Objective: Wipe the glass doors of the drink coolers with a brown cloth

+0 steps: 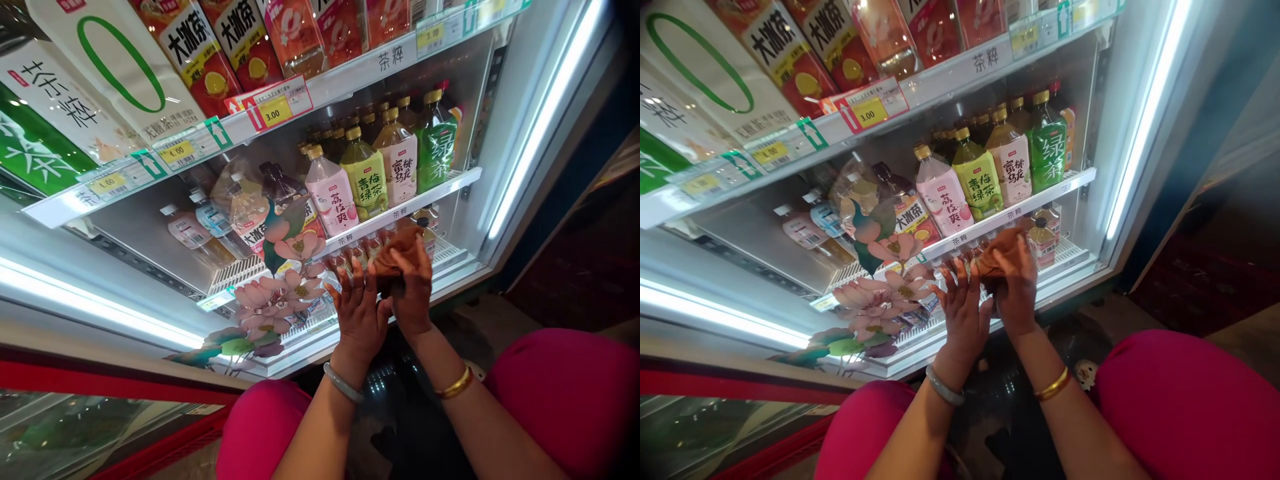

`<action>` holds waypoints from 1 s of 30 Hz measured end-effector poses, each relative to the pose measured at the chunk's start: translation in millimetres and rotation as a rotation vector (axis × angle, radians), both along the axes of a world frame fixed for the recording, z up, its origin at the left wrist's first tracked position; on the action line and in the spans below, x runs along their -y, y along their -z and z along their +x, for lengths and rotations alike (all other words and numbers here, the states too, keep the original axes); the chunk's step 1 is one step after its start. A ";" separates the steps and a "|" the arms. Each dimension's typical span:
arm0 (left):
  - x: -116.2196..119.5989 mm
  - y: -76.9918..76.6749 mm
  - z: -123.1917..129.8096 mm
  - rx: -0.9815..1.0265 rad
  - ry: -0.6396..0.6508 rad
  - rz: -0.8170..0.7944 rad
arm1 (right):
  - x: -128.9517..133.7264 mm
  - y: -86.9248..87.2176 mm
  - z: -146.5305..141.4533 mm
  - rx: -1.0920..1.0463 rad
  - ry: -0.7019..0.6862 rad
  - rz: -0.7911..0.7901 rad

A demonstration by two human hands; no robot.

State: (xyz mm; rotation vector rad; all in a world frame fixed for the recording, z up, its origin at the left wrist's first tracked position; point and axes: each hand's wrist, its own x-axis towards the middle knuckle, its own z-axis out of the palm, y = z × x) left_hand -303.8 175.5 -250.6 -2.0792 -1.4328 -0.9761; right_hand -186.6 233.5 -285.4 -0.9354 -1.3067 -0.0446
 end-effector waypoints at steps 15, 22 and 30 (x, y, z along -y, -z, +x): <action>-1.2 -2.9 -1.3 0.024 0.046 -0.050 | -4.7 -2.7 3.0 -0.136 0.031 -0.052; -7.6 11.0 -0.7 0.064 0.036 0.068 | 13.5 3.8 -21.7 -0.073 -0.001 -0.101; -4.9 -0.3 10.9 -0.051 0.115 0.009 | -9.5 3.9 8.5 -0.274 0.084 -0.099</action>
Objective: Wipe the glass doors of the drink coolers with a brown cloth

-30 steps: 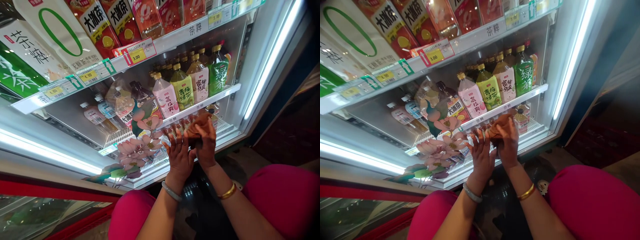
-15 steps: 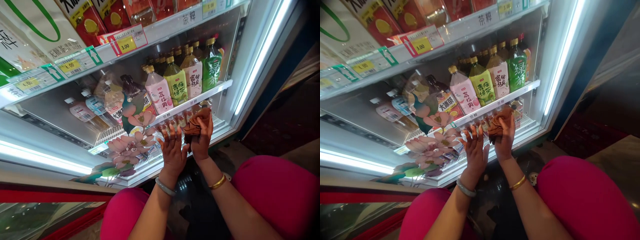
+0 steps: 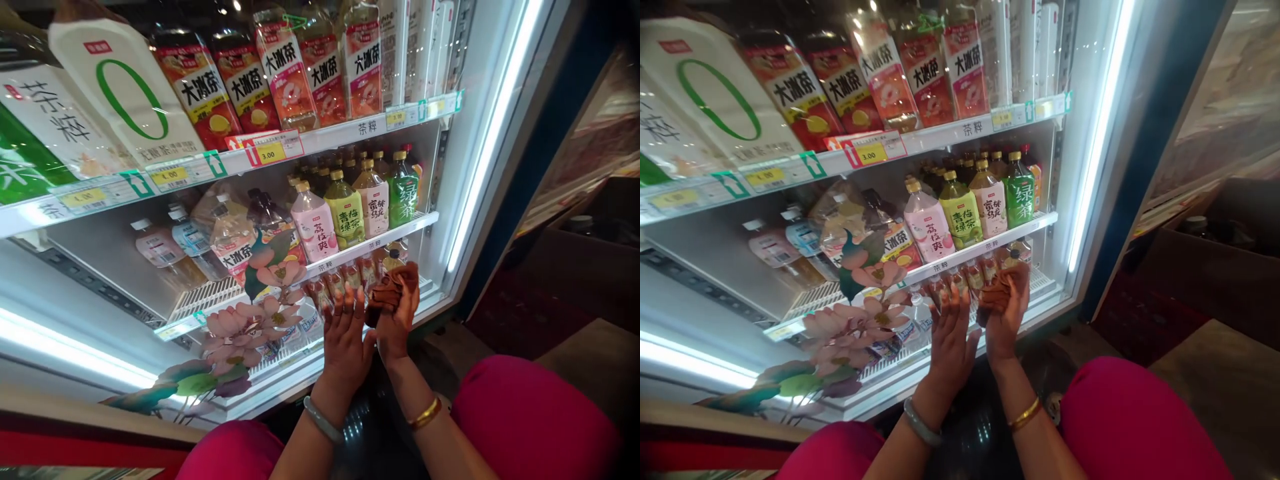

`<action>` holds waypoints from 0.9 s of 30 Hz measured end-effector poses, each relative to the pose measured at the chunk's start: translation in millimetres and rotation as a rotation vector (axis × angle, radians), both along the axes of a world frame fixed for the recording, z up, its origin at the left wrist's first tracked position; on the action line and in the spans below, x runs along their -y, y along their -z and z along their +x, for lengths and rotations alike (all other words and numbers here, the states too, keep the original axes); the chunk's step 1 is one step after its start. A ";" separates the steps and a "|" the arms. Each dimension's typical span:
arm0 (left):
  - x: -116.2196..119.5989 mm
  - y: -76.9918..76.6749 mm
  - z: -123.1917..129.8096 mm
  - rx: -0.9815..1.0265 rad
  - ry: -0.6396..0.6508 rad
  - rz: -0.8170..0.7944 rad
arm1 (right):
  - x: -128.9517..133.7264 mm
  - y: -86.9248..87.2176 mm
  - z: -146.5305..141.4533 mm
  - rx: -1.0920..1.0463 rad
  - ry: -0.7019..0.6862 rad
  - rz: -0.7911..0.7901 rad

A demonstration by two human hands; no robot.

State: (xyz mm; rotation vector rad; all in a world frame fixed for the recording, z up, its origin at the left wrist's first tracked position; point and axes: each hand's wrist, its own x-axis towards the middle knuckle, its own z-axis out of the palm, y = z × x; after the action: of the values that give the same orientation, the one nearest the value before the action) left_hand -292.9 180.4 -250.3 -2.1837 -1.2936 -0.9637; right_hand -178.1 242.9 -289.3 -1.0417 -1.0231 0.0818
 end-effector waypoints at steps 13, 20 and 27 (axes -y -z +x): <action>-2.2 -3.3 8.6 0.008 -0.007 0.039 | 2.8 -1.8 15.2 -0.174 -0.071 -0.164; 0.0 -3.3 4.7 0.014 0.003 0.047 | 19.5 -14.8 -0.1 -0.040 -0.372 -0.071; 5.8 -6.3 0.7 -0.028 0.012 -0.073 | 10.3 5.5 -2.9 -0.133 -0.127 -0.145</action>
State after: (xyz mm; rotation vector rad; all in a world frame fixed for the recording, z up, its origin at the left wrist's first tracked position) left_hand -292.2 174.6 -244.0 -2.2536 -1.3238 -0.9002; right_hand -181.0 232.7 -294.7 -1.0863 -0.9722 0.3289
